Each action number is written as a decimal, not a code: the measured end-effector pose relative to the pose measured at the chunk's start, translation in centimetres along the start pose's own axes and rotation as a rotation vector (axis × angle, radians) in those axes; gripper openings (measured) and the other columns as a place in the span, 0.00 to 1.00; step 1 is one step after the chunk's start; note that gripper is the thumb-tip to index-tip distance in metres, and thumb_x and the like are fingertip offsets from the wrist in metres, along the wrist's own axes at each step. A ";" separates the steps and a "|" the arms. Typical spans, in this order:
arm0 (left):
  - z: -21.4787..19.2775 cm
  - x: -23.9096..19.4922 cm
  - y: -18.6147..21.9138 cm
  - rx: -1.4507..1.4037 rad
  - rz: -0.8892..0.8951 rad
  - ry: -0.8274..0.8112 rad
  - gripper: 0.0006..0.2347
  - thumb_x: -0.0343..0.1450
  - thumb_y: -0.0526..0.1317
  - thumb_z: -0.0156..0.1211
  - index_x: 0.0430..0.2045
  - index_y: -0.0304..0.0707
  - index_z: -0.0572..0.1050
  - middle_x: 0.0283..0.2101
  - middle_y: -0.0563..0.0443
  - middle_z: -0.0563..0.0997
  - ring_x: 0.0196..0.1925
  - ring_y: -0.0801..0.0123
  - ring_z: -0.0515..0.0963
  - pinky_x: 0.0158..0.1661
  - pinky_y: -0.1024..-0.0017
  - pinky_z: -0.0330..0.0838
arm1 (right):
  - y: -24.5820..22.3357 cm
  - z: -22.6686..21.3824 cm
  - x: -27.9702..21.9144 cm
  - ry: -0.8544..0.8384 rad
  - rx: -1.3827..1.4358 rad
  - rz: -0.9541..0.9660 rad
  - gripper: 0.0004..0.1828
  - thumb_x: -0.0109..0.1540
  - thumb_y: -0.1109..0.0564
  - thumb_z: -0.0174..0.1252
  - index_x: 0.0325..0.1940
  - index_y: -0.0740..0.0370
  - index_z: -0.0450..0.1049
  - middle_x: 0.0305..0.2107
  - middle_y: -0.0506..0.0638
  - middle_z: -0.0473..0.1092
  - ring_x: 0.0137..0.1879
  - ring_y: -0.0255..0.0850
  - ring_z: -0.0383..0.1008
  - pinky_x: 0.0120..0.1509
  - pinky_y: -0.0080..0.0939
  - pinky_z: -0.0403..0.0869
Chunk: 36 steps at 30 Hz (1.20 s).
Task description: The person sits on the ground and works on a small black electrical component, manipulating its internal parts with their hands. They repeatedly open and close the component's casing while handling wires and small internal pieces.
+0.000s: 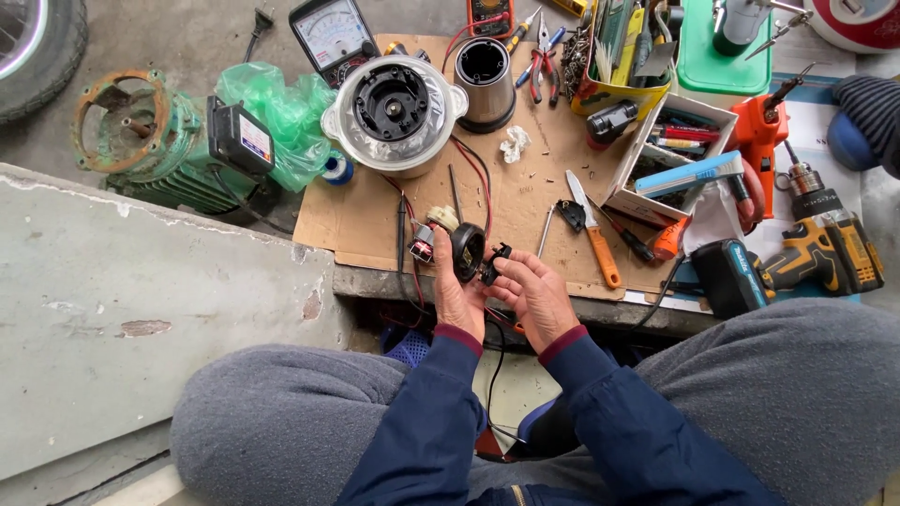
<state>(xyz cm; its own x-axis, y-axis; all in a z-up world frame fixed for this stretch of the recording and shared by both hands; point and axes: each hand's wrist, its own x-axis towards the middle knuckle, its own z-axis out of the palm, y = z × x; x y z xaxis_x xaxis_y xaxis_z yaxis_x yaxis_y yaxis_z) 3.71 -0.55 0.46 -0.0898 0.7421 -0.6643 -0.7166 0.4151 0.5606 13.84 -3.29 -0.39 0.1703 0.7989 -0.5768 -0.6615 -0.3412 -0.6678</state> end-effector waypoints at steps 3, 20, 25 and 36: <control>1.2 -1.0 0.9 -0.037 -0.027 0.033 0.27 0.71 0.65 0.71 0.45 0.38 0.82 0.42 0.39 0.89 0.42 0.55 0.90 0.39 0.62 0.88 | 0.4 -1.4 0.8 0.004 0.006 -0.014 0.17 0.61 0.61 0.74 0.52 0.66 0.78 0.38 0.59 0.81 0.41 0.45 0.86 0.50 0.44 0.87; -1.1 -0.7 1.6 0.416 -0.210 0.026 0.43 0.66 0.79 0.59 0.63 0.41 0.76 0.41 0.28 0.88 0.32 0.43 0.90 0.35 0.53 0.92 | -0.7 -3.1 1.2 -0.080 -0.108 -0.064 0.15 0.61 0.62 0.74 0.50 0.67 0.79 0.30 0.53 0.76 0.33 0.40 0.83 0.37 0.36 0.84; 0.4 -2.2 2.7 0.454 -0.233 0.035 0.46 0.67 0.79 0.57 0.63 0.34 0.75 0.47 0.26 0.87 0.40 0.41 0.91 0.41 0.49 0.92 | -1.4 -2.9 0.4 -0.098 -0.112 -0.027 0.16 0.61 0.62 0.74 0.50 0.66 0.79 0.28 0.52 0.76 0.32 0.38 0.82 0.35 0.35 0.82; -2.6 2.1 -0.4 -0.110 -0.299 -0.032 0.16 0.71 0.51 0.67 0.41 0.39 0.82 0.44 0.39 0.85 0.41 0.53 0.83 0.44 0.56 0.87 | -1.8 -2.4 0.4 -0.091 0.021 0.056 0.12 0.63 0.63 0.70 0.49 0.65 0.76 0.35 0.59 0.81 0.39 0.45 0.87 0.45 0.42 0.87</control>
